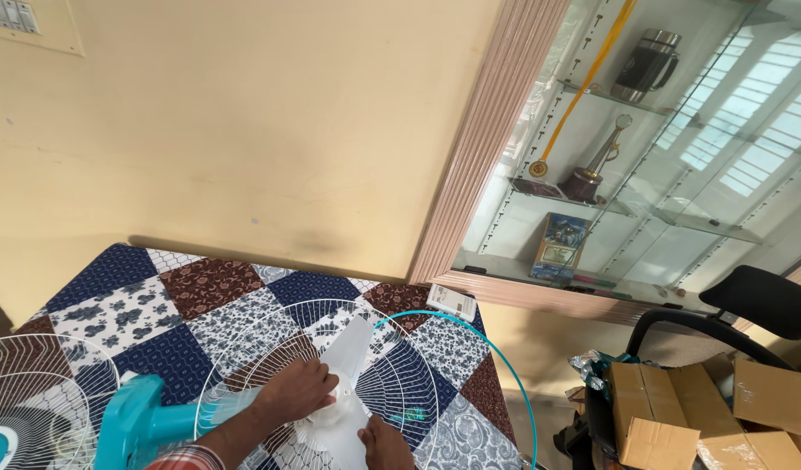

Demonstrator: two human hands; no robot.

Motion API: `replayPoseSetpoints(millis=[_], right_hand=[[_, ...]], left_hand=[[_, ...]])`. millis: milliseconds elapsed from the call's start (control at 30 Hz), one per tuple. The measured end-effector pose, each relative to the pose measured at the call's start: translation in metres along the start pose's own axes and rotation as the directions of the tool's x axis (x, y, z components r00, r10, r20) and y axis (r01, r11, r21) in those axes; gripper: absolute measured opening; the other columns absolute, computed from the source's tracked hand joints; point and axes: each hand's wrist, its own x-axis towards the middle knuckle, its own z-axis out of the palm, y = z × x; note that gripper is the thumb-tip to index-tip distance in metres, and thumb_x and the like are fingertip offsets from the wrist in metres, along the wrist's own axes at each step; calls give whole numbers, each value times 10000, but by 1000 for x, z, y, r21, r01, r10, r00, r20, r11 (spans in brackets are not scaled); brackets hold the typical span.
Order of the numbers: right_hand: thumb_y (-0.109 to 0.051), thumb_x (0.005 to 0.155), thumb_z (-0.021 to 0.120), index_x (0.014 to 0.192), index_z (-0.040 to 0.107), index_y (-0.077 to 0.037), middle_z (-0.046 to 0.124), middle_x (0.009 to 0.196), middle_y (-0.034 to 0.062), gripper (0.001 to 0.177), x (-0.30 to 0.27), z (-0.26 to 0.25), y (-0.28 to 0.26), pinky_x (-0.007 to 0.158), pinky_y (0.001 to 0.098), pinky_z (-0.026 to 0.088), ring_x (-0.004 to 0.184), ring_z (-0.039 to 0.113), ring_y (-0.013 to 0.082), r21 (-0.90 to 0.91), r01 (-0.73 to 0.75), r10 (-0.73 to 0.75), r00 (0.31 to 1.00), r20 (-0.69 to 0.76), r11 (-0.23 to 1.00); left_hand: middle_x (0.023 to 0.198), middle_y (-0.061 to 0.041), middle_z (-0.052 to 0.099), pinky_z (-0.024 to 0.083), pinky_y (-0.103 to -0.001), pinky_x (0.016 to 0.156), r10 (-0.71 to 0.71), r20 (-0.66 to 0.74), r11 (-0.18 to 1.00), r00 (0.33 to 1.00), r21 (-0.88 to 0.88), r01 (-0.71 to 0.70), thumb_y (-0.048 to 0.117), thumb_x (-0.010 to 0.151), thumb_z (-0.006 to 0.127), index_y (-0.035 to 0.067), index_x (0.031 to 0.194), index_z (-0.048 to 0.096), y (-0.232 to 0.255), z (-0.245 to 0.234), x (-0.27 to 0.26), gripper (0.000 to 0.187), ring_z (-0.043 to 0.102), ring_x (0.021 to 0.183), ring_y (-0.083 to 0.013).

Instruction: The person assembles a table fan by attaching the fan blades to the motor hub, securing the front grille, and tightening the base control panel. The person uses a screwdriver to fasten screws in the base and aligns components by hand.

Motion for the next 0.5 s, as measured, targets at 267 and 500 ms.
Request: replayPoseSetpoints(millis=[267,500], right_hand=[[-361,1027,588,1067,585,-78,724,1016,170,286,-7,-13,-13,893,480,521,1025,709,353,12,-36,36,999,15,999],[-347,1011,601,1026,602,-80,719,985,159,268,-11,-24,-20,862,470,530,990,720,348,28,-24,24,1000,-14,999]], left_hand=[[587,-41,629,515,-385,541,-453,30,856,891,-264,444,530,982,556,116,734,655,20,31,23,492,664,565,-229],[550,-24,644,526,-393,501,-526,-162,851,835,-101,516,360,974,571,134,641,707,41,52,32,424,677,578,-220]])
